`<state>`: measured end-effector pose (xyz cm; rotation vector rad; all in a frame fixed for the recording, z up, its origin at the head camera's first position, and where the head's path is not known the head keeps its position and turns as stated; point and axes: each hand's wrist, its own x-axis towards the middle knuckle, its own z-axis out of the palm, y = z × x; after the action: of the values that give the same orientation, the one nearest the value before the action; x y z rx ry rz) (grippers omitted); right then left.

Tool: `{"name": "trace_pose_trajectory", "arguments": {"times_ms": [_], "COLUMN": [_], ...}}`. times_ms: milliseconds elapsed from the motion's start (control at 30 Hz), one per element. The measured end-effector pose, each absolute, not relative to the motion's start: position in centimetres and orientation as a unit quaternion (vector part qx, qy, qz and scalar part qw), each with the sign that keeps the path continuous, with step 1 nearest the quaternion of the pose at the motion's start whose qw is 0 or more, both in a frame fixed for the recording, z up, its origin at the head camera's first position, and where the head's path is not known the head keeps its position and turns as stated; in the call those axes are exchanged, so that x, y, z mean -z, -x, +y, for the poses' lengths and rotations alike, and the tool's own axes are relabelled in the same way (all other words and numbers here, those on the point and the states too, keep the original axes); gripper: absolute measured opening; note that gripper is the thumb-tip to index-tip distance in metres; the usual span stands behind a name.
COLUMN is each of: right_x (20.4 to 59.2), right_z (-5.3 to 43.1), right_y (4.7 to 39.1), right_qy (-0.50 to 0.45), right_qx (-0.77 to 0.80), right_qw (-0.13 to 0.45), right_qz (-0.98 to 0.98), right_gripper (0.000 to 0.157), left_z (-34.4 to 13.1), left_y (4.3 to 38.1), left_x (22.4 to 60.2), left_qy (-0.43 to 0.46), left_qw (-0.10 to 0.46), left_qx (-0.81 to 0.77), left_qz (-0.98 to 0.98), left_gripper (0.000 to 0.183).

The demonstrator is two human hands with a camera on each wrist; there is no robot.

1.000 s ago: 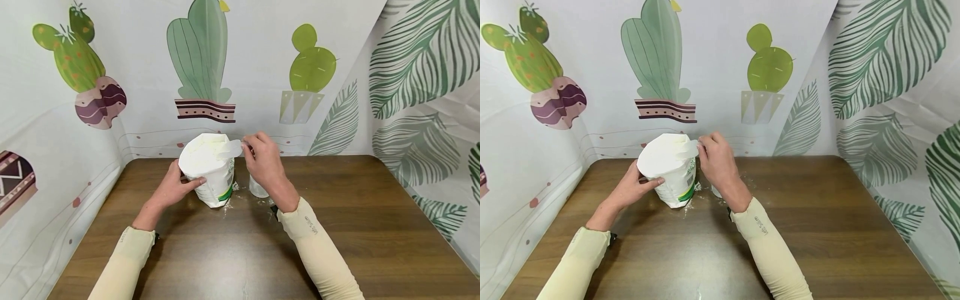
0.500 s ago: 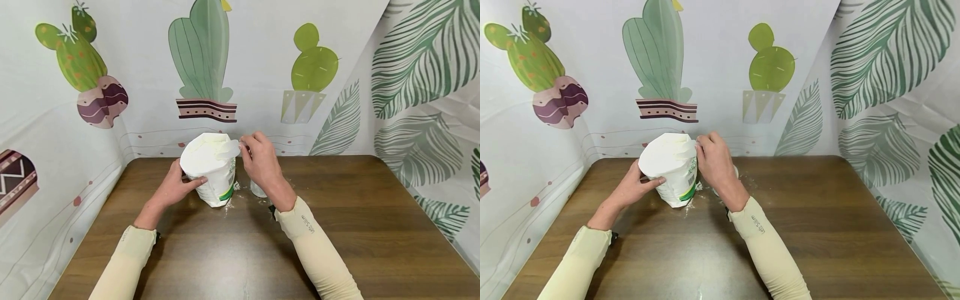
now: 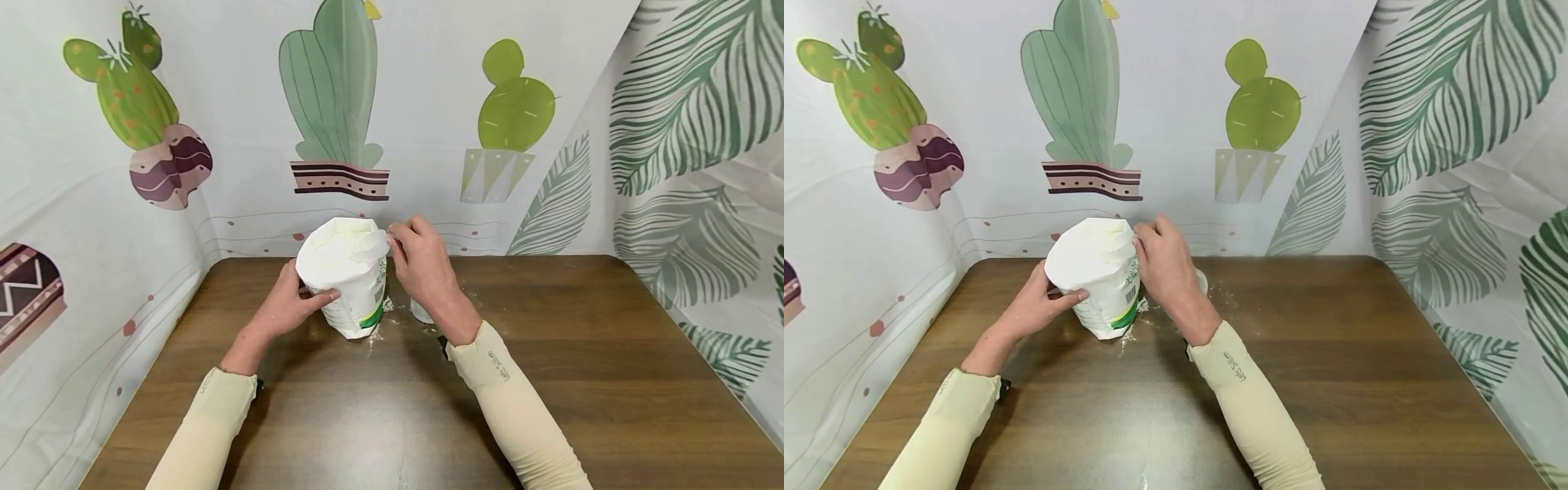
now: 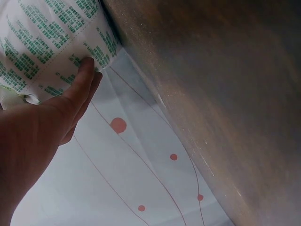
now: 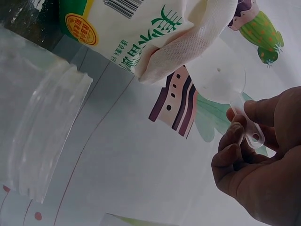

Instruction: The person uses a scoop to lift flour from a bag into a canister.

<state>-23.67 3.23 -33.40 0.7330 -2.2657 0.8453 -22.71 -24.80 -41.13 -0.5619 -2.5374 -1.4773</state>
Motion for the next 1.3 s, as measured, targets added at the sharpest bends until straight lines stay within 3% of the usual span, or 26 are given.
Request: {"name": "trace_pose_trajectory", "arguments": {"times_ms": [633, 933, 1300], "right_x": [33.6, 33.8, 34.0], "right_z": [2.4, 2.0, 1.3], "right_y": [24.2, 24.4, 24.6], "right_qy": [-0.28, -0.281, -0.28], "right_qx": [-0.298, -0.297, -0.289], "right_qw": [0.311, 0.309, 0.301], "right_qz": [-0.858, -0.859, -0.865], "right_gripper": [0.016, 0.015, 0.016], "left_z": [-24.6, -23.7, -24.4], "left_y": [22.9, 21.0, 22.4], "left_x": [41.1, 38.3, 40.5], "left_qy": [0.198, 0.189, 0.186], "left_qw": [0.078, 0.064, 0.069], "left_qx": [0.511, 0.512, 0.514], "left_qz": [-0.833, -0.835, -0.835], "left_gripper": [0.07, 0.07, 0.075]}}
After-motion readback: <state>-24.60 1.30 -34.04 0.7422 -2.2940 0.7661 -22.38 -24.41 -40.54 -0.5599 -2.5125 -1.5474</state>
